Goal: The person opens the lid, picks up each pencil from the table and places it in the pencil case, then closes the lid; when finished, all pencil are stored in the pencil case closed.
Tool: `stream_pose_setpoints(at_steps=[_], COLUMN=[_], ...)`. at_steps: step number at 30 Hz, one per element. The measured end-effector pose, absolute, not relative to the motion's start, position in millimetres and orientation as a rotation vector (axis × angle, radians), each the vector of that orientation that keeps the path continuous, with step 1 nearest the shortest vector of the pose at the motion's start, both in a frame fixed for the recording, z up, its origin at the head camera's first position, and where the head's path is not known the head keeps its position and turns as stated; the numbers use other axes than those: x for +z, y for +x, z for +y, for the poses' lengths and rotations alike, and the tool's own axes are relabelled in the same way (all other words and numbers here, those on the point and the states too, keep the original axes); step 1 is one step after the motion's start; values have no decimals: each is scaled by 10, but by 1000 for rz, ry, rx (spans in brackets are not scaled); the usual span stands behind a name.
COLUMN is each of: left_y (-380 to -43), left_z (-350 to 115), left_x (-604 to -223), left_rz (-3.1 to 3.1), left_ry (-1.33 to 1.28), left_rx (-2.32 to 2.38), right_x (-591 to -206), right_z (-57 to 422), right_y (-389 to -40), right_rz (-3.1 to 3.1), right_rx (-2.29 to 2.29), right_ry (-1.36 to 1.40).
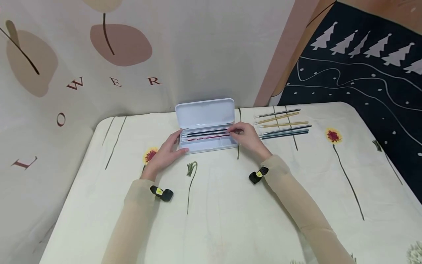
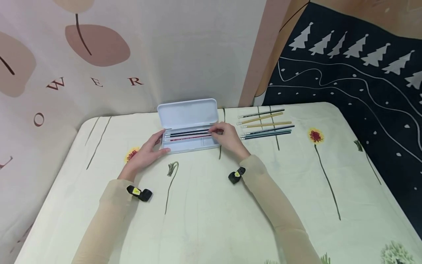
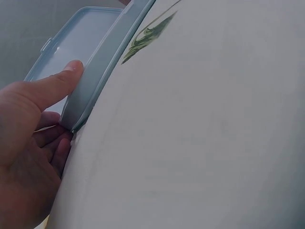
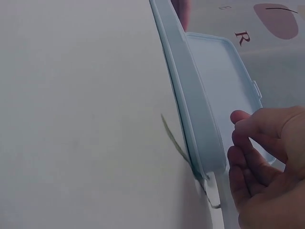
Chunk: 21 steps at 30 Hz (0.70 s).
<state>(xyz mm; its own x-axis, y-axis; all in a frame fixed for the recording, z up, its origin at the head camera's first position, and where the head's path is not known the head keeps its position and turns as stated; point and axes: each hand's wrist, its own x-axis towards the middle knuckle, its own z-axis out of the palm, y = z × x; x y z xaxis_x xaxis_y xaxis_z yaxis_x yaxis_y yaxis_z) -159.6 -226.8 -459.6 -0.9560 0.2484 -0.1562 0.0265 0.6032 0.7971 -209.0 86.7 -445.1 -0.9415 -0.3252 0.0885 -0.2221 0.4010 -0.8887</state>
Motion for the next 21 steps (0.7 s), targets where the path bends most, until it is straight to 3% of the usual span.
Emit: stream_pose_setpoints(at_steps=[21], left_y=[-1586], left_z=[-2271], left_x=[-4585], left_rz=[2584], left_ry=[295], left_rx=[1294], right_x=[-4317], right_z=[1382], right_y=[-1924], right_rz=[2543], right_rx=[-1548], right_ry=[-416])
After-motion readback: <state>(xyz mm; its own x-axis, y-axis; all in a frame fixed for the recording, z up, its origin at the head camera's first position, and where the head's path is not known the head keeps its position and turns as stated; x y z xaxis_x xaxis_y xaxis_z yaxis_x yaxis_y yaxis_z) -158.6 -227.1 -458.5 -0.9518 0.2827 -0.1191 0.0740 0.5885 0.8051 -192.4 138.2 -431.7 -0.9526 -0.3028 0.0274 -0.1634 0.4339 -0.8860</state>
